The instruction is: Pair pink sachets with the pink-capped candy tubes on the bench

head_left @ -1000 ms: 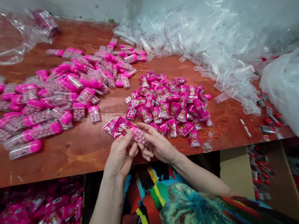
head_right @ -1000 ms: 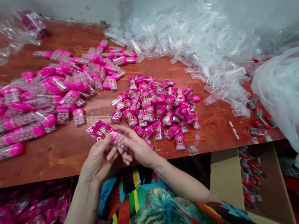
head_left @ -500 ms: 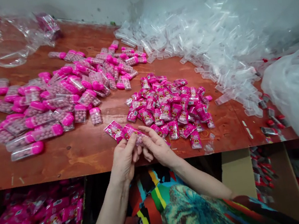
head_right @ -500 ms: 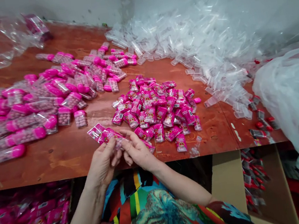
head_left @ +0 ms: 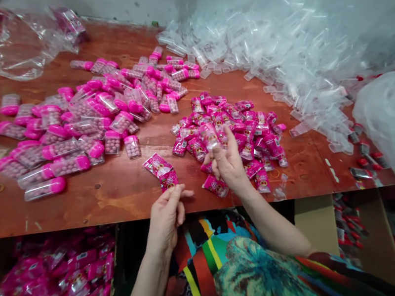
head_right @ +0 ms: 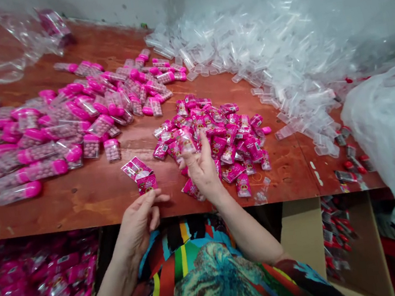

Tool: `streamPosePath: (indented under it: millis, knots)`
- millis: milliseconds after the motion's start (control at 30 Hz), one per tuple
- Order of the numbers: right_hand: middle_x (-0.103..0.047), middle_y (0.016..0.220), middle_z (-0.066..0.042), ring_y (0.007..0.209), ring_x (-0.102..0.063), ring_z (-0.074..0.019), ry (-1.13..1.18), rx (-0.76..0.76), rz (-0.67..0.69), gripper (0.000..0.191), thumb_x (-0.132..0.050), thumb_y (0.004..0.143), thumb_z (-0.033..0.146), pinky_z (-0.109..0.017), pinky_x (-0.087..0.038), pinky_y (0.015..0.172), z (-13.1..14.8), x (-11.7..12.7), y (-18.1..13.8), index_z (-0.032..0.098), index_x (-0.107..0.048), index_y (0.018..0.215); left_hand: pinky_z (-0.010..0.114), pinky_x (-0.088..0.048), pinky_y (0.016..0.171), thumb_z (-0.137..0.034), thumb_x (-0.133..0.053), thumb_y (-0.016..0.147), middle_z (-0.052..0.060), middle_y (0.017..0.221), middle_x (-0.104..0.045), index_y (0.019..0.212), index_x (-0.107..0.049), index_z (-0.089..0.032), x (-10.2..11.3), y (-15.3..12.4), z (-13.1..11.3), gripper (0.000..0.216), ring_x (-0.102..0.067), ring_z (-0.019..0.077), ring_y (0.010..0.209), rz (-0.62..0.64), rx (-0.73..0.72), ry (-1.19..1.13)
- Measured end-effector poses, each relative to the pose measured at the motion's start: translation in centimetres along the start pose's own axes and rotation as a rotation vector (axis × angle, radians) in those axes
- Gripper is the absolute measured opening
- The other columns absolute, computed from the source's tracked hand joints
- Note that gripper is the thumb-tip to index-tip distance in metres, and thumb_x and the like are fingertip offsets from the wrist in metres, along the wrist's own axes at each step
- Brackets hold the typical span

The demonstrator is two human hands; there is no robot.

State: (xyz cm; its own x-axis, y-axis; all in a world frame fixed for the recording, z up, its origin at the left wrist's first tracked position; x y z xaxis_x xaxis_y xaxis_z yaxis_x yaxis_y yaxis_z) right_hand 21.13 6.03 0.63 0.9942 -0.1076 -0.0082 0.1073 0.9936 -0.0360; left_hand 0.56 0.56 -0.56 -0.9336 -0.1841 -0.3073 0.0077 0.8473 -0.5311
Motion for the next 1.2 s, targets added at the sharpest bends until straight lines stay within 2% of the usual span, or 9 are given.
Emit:
streamPosePath:
  millis: [67,200,333,467,700,867,1067,1133,1200]
  knots:
    - [-0.076,0.082,0.002,0.065,-0.064,-0.0218,-0.165,0.067,0.029,0.082,-0.076,0.12,0.056,-0.035,-0.054,0.065,0.1,-0.6,0.3,0.026,-0.047,0.191,0.025,-0.022,0.045,-0.066,-0.109,0.075,0.005,0.082,-0.084,0.093,-0.078,-0.02,1.5,0.1,0.0,0.058,-0.041,0.0063,0.041,-0.142,-0.065,0.033]
    - [-0.08,0.091,-0.004,0.078,-0.072,-0.0249,-0.372,0.131,0.299,0.052,-0.071,0.12,0.037,-0.041,-0.065,0.083,-1.5,-4.2,-0.5,0.024,-0.074,0.17,0.026,-0.026,0.042,-0.052,-0.103,0.083,-0.007,0.061,-0.068,0.105,-0.075,-0.026,3.1,1.7,-0.8,0.044,-0.047,0.0141,0.037,-0.313,-0.117,0.229]
    - [-0.086,0.118,-0.011,0.098,-0.079,-0.0274,-0.382,0.117,0.316,0.041,-0.068,0.12,0.031,-0.042,-0.069,0.095,-2.6,-5.5,-0.9,0.024,-0.082,0.157,0.025,-0.024,0.043,-0.036,-0.096,0.081,-0.004,0.055,-0.061,0.076,-0.074,-0.023,3.2,3.1,-1.8,0.026,-0.044,0.0115,0.04,-0.256,-0.067,0.403]
    - [-0.085,0.122,-0.009,0.087,-0.073,-0.0217,-0.37,-0.059,0.248,0.041,-0.078,0.115,0.037,-0.037,-0.066,0.085,-3.1,-4.3,-0.8,0.023,-0.081,0.153,0.025,-0.018,0.04,-0.048,-0.093,0.082,-0.004,0.054,-0.056,0.069,-0.069,-0.024,3.1,2.9,-1.9,0.037,-0.035,0.0089,0.037,-0.176,-0.023,0.3]
    - [-0.081,0.093,0.0,0.084,-0.072,-0.0188,-0.308,-0.264,0.274,0.021,-0.093,0.104,0.038,-0.031,-0.056,0.082,-3.9,-5.4,-0.1,0.02,-0.082,0.103,0.021,-0.019,0.04,-0.052,-0.106,0.07,-0.004,0.061,-0.063,0.079,-0.07,-0.022,2.6,2.8,-1.9,0.047,-0.037,0.006,0.037,-0.034,0.019,0.053]
    - [-0.067,0.075,0.003,0.077,-0.063,-0.0189,-0.515,-0.141,0.382,0.042,-0.08,0.116,0.043,-0.032,-0.047,0.075,-3.3,-5.2,0.5,0.022,-0.073,0.081,0.024,-0.018,0.042,-0.056,-0.097,0.08,-0.003,0.058,-0.06,0.07,-0.067,-0.023,3.0,2.9,-1.3,0.046,-0.037,0.0072,0.037,-0.028,0.028,0.213]
    - [-0.073,0.103,-0.007,0.096,-0.07,-0.0235,-0.749,0.089,0.305,0.029,-0.07,0.118,0.029,-0.035,-0.056,0.093,-2.8,-4.8,1.3,0.022,-0.08,0.093,0.031,-0.038,0.056,-0.035,-0.081,0.093,0.001,0.062,-0.064,0.077,-0.073,-0.027,3.8,2.4,-2.4,0.02,-0.06,0.0226,0.055,-0.291,-0.126,0.665]
    - [-0.07,0.096,-0.004,0.093,-0.068,-0.0224,-0.645,0.057,0.257,0.028,-0.073,0.115,0.032,-0.034,-0.056,0.09,-2.7,-4.5,1.6,0.024,-0.077,0.088,0.033,-0.042,0.066,-0.029,-0.088,0.091,0.002,0.07,-0.068,0.094,-0.08,-0.027,3.9,1.6,-3.3,0.009,-0.068,0.0284,0.072,-0.412,-0.256,0.786]
    - [-0.062,0.081,0.001,0.082,-0.062,-0.0201,-0.463,-0.04,0.271,0.039,-0.077,0.114,0.046,-0.031,-0.053,0.078,-2.8,-4.2,1.8,0.026,-0.07,0.081,0.032,-0.044,0.071,-0.033,-0.094,0.091,0.001,0.077,-0.069,0.114,-0.084,-0.026,3.7,0.8,-4.0,0.026,-0.07,0.0303,0.08,-0.509,-0.372,0.755]
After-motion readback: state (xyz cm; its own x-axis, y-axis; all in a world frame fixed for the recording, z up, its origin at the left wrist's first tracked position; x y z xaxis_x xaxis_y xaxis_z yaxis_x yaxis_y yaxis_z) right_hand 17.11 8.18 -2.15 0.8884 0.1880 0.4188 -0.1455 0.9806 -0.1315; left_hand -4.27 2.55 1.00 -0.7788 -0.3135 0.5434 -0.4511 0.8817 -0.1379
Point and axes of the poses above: each hand's wrist, its own y-axis towards the middle knuckle, its own x-axis out of the back of the hand, z = x × y, the point moved 2 cm from there along y, towards the middle knuckle
